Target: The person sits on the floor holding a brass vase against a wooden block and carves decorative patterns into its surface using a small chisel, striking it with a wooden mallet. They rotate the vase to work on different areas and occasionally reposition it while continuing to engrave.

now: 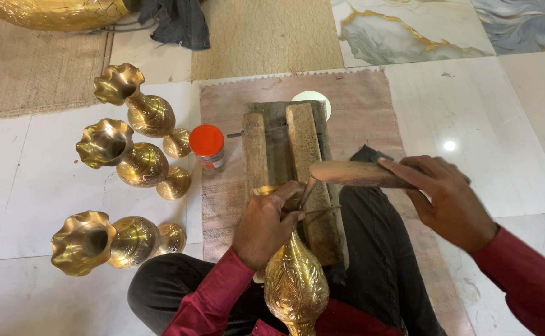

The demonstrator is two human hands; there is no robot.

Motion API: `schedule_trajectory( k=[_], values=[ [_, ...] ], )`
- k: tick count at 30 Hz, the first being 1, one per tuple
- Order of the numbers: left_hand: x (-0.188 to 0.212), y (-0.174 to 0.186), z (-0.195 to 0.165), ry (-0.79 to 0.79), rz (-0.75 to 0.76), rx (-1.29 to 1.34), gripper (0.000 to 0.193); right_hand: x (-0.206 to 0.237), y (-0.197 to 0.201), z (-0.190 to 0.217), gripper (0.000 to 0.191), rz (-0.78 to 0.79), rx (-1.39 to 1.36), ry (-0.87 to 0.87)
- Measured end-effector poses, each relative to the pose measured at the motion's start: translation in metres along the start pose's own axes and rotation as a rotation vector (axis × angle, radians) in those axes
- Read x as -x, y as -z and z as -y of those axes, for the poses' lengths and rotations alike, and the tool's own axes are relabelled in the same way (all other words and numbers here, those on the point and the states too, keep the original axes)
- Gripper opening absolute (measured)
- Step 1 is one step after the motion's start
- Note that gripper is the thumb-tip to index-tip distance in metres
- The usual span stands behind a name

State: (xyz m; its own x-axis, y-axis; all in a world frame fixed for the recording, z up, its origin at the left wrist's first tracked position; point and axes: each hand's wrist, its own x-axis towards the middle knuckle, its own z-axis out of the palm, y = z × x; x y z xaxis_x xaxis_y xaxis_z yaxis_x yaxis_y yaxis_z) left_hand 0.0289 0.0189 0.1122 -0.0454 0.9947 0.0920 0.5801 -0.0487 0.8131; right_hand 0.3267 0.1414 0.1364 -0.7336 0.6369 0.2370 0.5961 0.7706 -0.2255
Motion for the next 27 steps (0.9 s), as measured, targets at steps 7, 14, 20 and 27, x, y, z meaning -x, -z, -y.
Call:
schedule_trajectory(
  k=[7,14,20,27],
  values=[
    [-0.0004,0.0012,-0.0007,0.082,0.057,0.02,0.048,0.0065,-0.0063,-0.0025,0.06,0.089,-0.327,-0.326],
    [-0.0014,0.0021,-0.0014,-0.01,0.032,0.041,0.05,0.0037,-0.004,-0.0007,0.071,0.136,-0.256,-0.344],
    [-0.001,0.0031,-0.002,0.03,0.032,0.04,0.047,0.0019,-0.0035,0.0034,0.064,0.113,-0.283,-0.284],
    [-0.0022,-0.0009,0.0047,0.017,0.047,0.026,0.045,0.0033,-0.0019,0.0018,0.062,0.074,-0.403,-0.367]
  ],
)
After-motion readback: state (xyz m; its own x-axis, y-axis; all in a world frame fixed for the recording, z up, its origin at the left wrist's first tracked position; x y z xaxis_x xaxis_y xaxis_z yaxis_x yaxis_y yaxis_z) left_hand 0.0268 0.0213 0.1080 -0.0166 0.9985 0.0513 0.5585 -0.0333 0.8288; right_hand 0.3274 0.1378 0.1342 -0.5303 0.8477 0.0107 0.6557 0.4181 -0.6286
